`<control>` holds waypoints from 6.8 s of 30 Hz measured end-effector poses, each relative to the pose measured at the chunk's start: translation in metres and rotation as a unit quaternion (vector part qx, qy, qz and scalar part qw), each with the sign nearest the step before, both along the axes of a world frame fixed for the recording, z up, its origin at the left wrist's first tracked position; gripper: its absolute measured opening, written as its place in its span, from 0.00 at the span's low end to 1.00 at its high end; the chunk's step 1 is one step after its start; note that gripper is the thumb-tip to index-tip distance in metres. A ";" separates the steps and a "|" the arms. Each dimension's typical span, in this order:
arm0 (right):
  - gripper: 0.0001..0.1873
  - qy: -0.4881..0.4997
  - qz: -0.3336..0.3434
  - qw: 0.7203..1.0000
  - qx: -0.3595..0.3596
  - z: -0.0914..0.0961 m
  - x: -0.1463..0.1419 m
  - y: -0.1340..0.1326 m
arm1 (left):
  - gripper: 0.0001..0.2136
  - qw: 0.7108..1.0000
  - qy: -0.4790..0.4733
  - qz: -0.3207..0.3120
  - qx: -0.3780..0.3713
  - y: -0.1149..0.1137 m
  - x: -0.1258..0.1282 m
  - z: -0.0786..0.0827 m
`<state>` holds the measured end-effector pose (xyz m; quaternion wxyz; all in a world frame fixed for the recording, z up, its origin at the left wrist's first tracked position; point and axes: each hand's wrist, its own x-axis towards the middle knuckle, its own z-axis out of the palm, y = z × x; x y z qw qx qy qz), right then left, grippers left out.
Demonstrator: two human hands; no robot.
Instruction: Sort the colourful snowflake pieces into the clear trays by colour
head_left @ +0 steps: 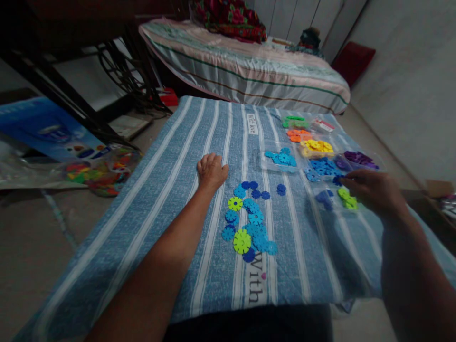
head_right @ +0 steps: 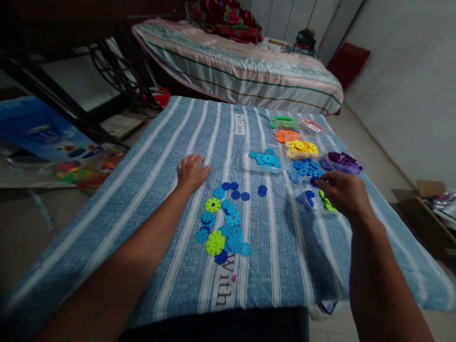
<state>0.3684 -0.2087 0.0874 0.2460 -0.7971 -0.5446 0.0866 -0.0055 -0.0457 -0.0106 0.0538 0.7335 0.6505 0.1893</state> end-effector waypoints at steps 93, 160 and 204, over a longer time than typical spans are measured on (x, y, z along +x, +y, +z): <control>0.21 0.572 0.047 0.809 0.125 -0.052 -0.136 0.047 | 0.17 1.000 0.003 0.000 0.011 0.004 -0.002 -0.004; 0.26 0.002 0.239 0.953 -0.187 -0.050 -0.183 0.012 | 0.27 0.995 0.085 -0.008 -0.045 0.023 0.004 0.014; 0.11 0.152 0.265 0.944 -0.122 -0.056 -0.160 0.010 | 0.30 0.992 0.115 0.015 -0.053 0.044 0.000 0.006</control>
